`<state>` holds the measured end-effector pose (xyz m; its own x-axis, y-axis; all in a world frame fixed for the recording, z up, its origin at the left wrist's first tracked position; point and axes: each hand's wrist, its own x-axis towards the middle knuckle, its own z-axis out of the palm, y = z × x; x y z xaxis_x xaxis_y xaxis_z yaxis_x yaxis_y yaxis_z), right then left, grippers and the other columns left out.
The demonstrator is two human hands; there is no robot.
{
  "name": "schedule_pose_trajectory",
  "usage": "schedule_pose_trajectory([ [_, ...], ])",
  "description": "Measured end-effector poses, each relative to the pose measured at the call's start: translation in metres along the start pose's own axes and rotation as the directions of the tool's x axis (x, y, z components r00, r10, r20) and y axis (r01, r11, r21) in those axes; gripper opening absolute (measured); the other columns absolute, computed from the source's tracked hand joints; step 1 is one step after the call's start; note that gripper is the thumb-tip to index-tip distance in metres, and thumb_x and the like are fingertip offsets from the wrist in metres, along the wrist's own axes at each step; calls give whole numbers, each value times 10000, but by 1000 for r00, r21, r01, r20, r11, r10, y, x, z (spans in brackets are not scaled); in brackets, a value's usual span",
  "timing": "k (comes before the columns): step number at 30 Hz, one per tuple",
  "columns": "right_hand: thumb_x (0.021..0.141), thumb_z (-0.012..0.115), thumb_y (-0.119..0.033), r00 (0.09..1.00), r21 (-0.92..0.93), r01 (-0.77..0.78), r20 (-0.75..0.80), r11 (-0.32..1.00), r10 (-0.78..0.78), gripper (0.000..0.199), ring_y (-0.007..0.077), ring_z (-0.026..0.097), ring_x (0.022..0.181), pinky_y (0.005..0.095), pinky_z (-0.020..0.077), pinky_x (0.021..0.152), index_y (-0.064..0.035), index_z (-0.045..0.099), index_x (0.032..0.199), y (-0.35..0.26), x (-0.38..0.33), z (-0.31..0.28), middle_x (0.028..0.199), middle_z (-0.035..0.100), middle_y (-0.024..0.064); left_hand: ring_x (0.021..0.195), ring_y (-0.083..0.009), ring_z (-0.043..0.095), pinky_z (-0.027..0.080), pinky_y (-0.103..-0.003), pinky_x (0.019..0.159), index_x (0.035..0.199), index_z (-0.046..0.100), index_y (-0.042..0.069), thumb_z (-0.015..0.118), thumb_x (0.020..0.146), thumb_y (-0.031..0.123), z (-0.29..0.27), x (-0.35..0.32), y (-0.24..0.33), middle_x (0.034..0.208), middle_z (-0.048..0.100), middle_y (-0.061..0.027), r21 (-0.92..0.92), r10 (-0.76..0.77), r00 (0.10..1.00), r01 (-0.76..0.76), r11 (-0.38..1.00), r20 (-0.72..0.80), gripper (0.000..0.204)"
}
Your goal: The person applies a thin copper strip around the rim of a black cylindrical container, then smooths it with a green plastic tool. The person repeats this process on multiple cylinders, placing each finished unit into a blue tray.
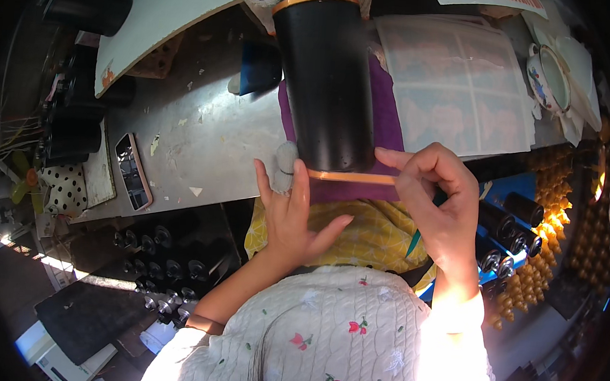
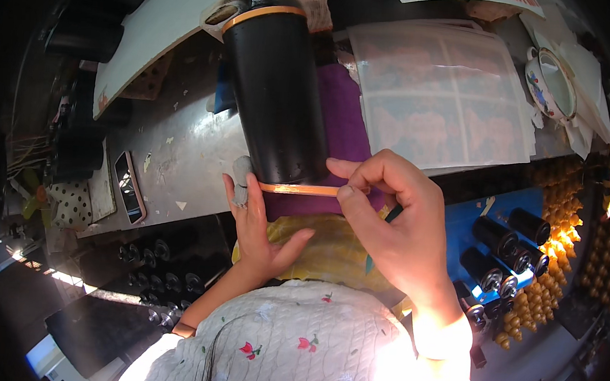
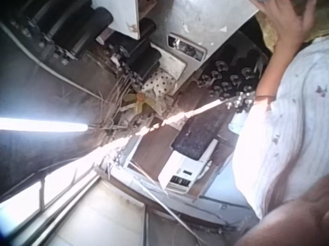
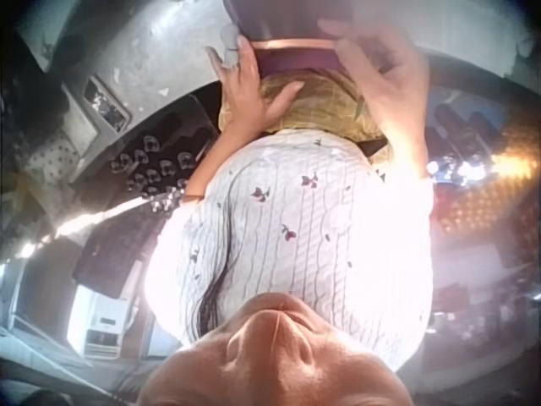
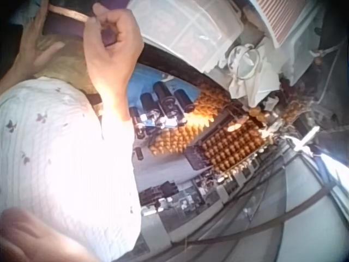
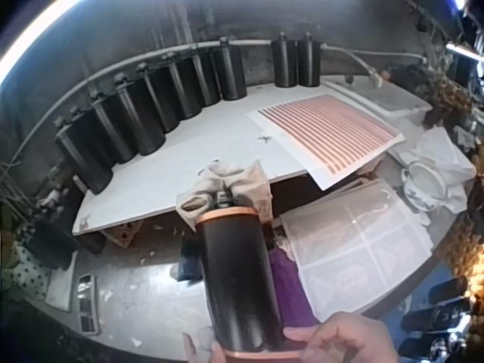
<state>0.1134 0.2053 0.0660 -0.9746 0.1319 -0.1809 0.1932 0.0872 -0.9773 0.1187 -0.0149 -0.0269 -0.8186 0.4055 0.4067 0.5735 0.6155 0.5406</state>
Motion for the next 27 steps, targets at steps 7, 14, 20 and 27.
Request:
schedule_pose_trajectory([
  [7,882,636,6,1000,67,-5,-23,998,7,92,-10,511,692,175,370,596,-19,586,809,13,3,0,1032,766,132,1147,-420,558,57,-762,1121,1538,242,-98,804,801,407,3,-4,3,1202,589,-230,49,16,1000,-17,999,24,1056],
  [14,884,638,0,1000,90,7,21,996,-9,86,-4,432,639,182,347,582,-36,612,810,22,6,-6,1039,768,102,1446,-527,252,-49,-793,1079,1514,425,76,756,820,502,9,-8,13,1547,390,-200,306,70,997,-77,949,34,879],
  [20,898,662,-22,1000,286,-6,1,958,7,45,2,441,649,188,350,590,-37,658,855,42,7,-2,1043,761,64,1484,-593,-13,-168,-789,1031,1601,243,82,727,823,598,9,11,33,1606,305,-228,356,264,950,-308,882,169,1052],
  [27,864,727,-61,998,297,35,-54,954,-20,78,58,531,784,234,380,662,-36,654,875,55,12,11,962,697,9,1212,-383,455,-27,-711,1154,1578,310,26,830,759,492,-20,77,21,1111,502,-176,443,38,992,-88,892,121,1076],
])
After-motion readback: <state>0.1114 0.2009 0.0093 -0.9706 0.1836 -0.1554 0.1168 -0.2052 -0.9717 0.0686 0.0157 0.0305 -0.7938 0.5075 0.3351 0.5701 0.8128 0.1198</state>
